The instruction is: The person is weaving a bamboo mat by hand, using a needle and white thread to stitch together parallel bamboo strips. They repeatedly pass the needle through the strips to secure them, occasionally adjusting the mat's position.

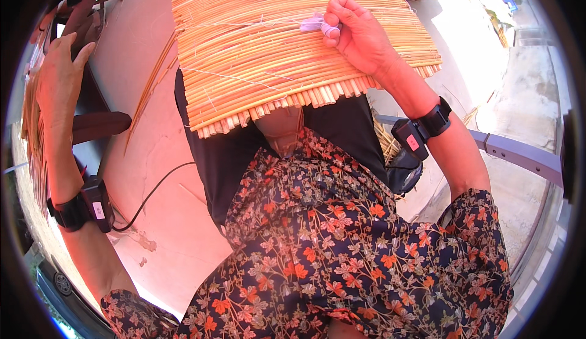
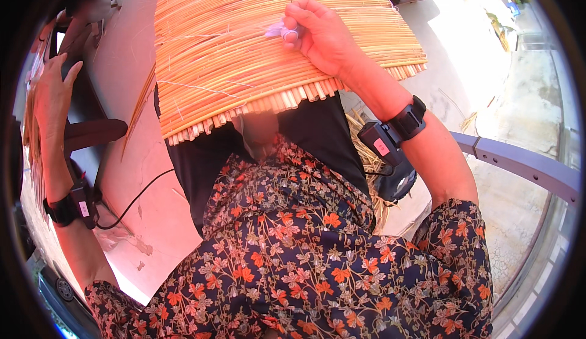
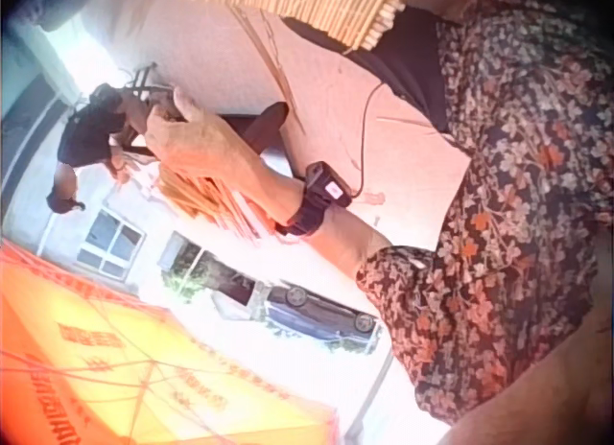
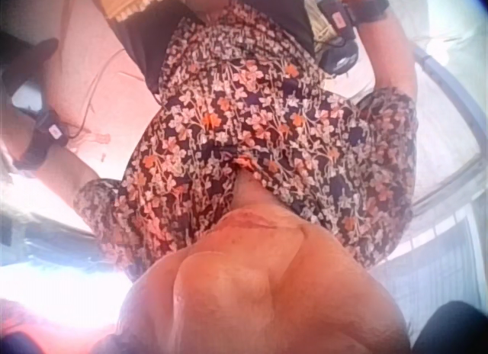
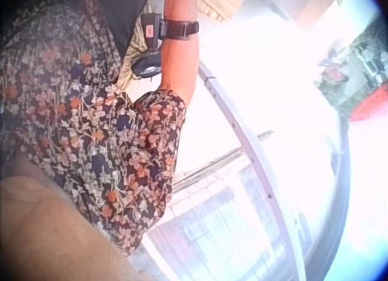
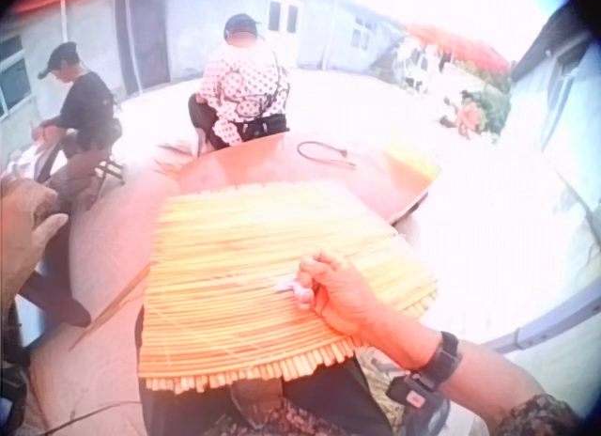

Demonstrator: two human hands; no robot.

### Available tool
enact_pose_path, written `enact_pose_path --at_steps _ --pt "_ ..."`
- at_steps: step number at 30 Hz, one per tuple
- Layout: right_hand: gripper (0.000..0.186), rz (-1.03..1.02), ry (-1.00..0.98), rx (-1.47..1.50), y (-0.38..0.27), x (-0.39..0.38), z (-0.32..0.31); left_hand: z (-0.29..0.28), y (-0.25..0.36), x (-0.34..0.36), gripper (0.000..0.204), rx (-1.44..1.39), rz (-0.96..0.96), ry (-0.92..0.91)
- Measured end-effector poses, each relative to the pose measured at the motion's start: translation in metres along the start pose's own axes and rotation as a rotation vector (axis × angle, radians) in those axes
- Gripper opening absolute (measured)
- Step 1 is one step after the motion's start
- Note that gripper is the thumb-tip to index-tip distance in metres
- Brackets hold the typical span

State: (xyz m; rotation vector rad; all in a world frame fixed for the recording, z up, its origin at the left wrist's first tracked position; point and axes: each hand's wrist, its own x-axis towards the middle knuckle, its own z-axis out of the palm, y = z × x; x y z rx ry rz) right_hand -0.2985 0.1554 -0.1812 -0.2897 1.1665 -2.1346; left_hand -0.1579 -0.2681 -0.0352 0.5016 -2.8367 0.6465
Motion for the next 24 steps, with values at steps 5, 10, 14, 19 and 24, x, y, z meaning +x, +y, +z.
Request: enact_pose_path --at_steps 5,10,14,19,24 --pt "0.013 -0.022 -0.048 -0.063 -0.003 -0.004 -0.003 -0.051 0.110 -0.131 0.019 -1.672 0.129 -0.897" --pt "0.012 0.002 -0.074 -0.082 -0.004 -0.004 0.004 0.009 0.214 -0.198 0.027 -2.257 -0.574 -0.868" --pt "0.012 -0.006 -0.076 -0.092 -0.003 0.000 0.003 0.029 0.249 -0.189 0.025 -2.667 -0.644 -0.659" --pt "0.012 -0.018 -0.078 -0.120 0.000 -0.002 0.000 0.025 0.244 -0.197 0.018 -2.295 -0.588 -0.891" --pt "0.012 -0.015 -0.067 -0.119 -0.004 -0.004 0.003 -0.006 0.204 -0.230 0.019 -1.931 -0.463 -1.198"
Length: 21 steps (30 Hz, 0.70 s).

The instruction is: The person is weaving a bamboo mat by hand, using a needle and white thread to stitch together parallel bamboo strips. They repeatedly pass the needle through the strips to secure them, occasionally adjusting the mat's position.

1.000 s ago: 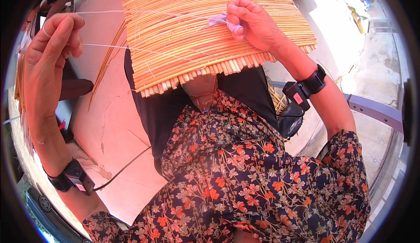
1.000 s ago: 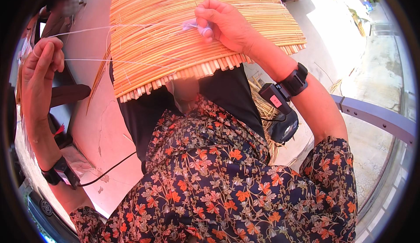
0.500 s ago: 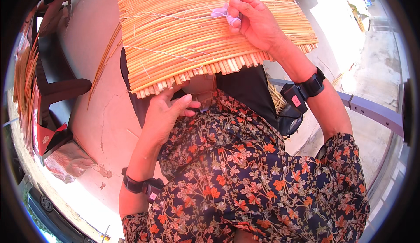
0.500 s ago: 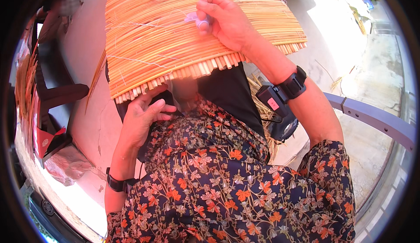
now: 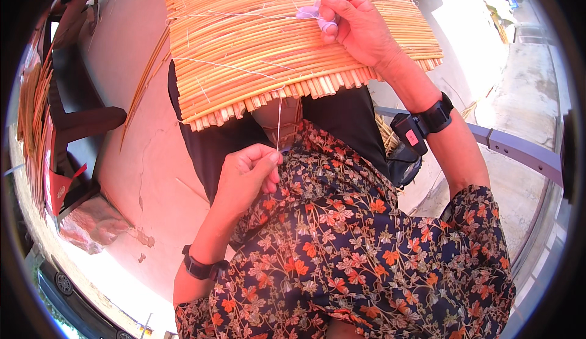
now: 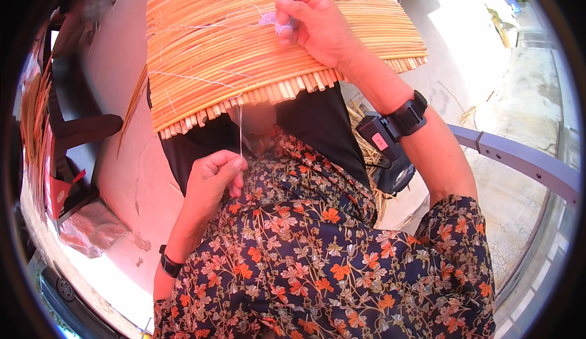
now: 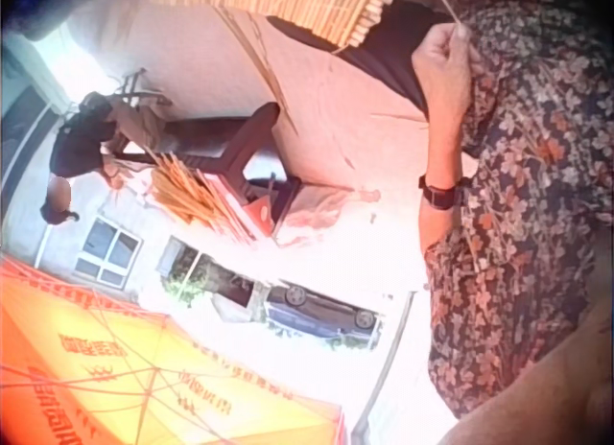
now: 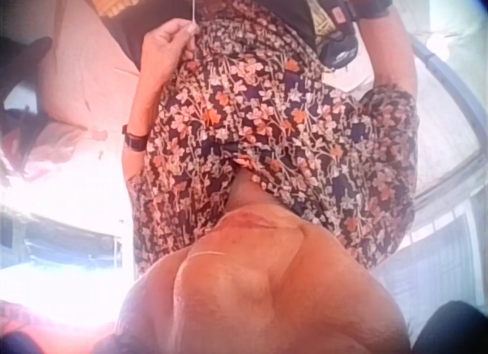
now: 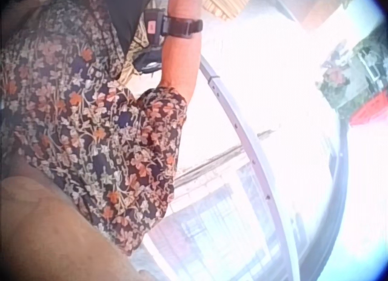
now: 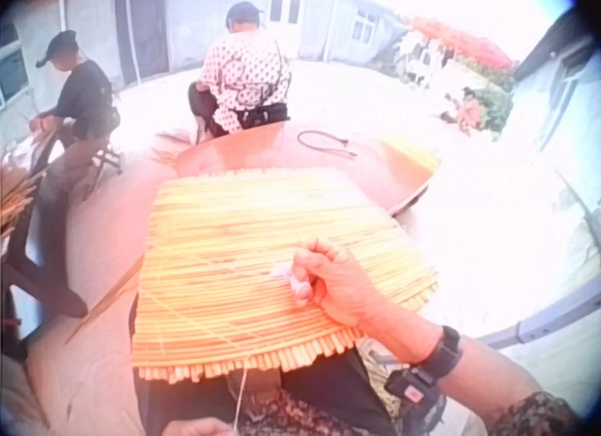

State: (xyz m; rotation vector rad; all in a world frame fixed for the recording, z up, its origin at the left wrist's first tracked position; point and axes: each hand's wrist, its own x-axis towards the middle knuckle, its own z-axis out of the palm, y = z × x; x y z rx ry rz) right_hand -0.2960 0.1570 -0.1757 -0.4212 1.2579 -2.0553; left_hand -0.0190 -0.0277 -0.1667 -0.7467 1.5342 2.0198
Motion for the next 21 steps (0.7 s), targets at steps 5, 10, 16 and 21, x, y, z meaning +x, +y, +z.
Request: enact_pose_path --at_steps 5,10,16,21 --pt "0.012 0.000 -0.004 0.024 -0.002 -0.001 0.002 -0.016 -0.008 -0.031 0.009 0.775 0.521 0.089" --pt "0.011 -0.010 -0.020 0.031 0.000 -0.002 0.001 -0.026 -0.010 -0.055 0.006 1.053 0.587 0.105" --pt "0.010 -0.028 0.033 0.034 0.004 -0.002 0.000 -0.048 -0.022 -0.086 0.015 0.222 -0.028 0.227" --pt "0.012 0.017 0.088 0.056 0.009 -0.001 0.003 -0.050 -0.024 -0.091 0.013 0.263 -0.046 0.186"
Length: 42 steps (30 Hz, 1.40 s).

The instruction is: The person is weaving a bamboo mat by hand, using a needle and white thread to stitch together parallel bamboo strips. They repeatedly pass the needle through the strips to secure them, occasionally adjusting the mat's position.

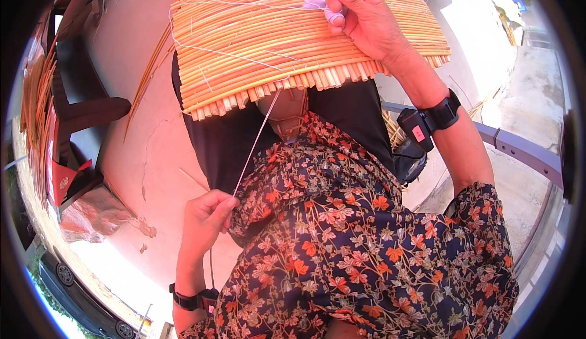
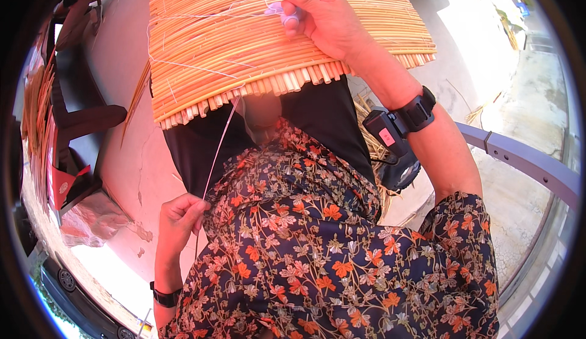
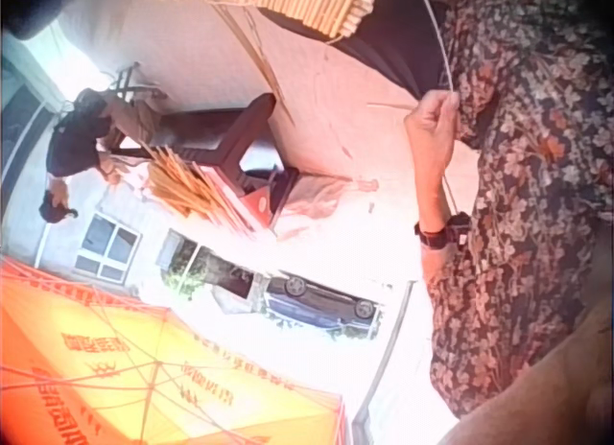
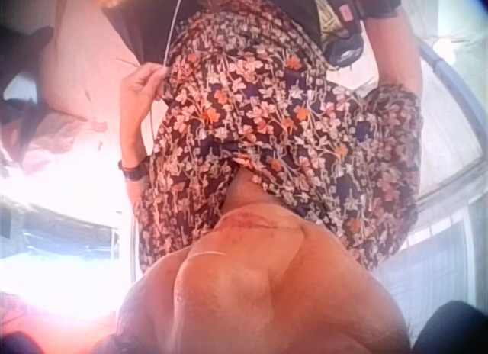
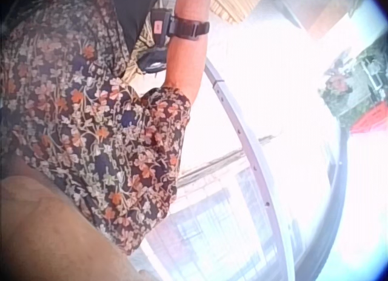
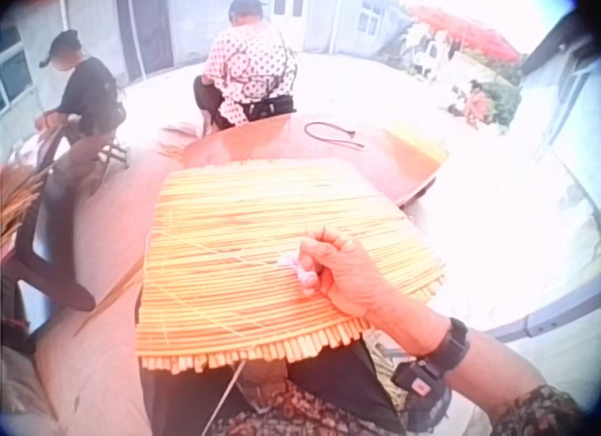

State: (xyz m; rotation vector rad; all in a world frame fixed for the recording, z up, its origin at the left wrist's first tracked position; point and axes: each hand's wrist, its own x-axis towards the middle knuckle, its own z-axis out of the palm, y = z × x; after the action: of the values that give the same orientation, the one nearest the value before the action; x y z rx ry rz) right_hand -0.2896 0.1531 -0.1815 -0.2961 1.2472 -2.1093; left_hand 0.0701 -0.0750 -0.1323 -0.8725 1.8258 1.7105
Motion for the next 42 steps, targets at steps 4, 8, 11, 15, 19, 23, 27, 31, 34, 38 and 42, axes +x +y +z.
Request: enact_pose_path --at_steps 4,8,11,15,19,23,27,31,34,38,42 --pt "0.010 -0.003 -0.008 0.003 0.001 0.000 -0.002 0.003 0.016 0.003 0.012 0.284 0.013 0.133" --pt "0.010 -0.003 0.010 -0.003 0.002 0.000 -0.001 -0.017 0.017 0.011 0.012 0.897 0.286 0.659" --pt "0.010 -0.006 0.008 0.000 0.002 -0.001 -0.003 -0.015 0.033 0.012 0.016 1.060 0.390 0.769" --pt "0.010 -0.008 0.002 -0.035 0.002 0.000 -0.003 0.018 0.051 0.026 0.024 0.176 0.433 0.352" --pt "0.010 -0.030 -0.039 -0.052 0.004 0.002 -0.001 0.063 0.059 0.072 0.019 -0.199 0.383 0.287" --pt "0.012 -0.060 -0.027 -0.098 0.001 -0.002 0.004 0.063 0.056 0.100 0.018 -0.282 0.407 0.282" --pt "0.012 -0.106 -0.005 -0.258 -0.009 -0.015 0.016 0.063 0.061 0.077 0.018 -0.339 0.409 0.216" --pt "0.008 -0.076 -0.126 -0.393 -0.019 -0.041 0.049 0.067 0.068 0.065 0.019 -0.411 0.357 0.157" --pt "0.007 -0.033 -0.233 -0.550 -0.014 -0.068 0.081 0.065 0.070 0.069 0.019 -0.476 0.275 0.108" --pt "0.007 -0.246 -0.262 -0.920 0.007 -0.094 0.084 0.067 0.074 0.074 0.020 -0.577 0.201 0.035" --pt "0.010 -0.250 -0.224 -1.053 0.013 -0.114 0.086 0.070 0.070 0.077 0.019 -0.659 0.158 -0.002"
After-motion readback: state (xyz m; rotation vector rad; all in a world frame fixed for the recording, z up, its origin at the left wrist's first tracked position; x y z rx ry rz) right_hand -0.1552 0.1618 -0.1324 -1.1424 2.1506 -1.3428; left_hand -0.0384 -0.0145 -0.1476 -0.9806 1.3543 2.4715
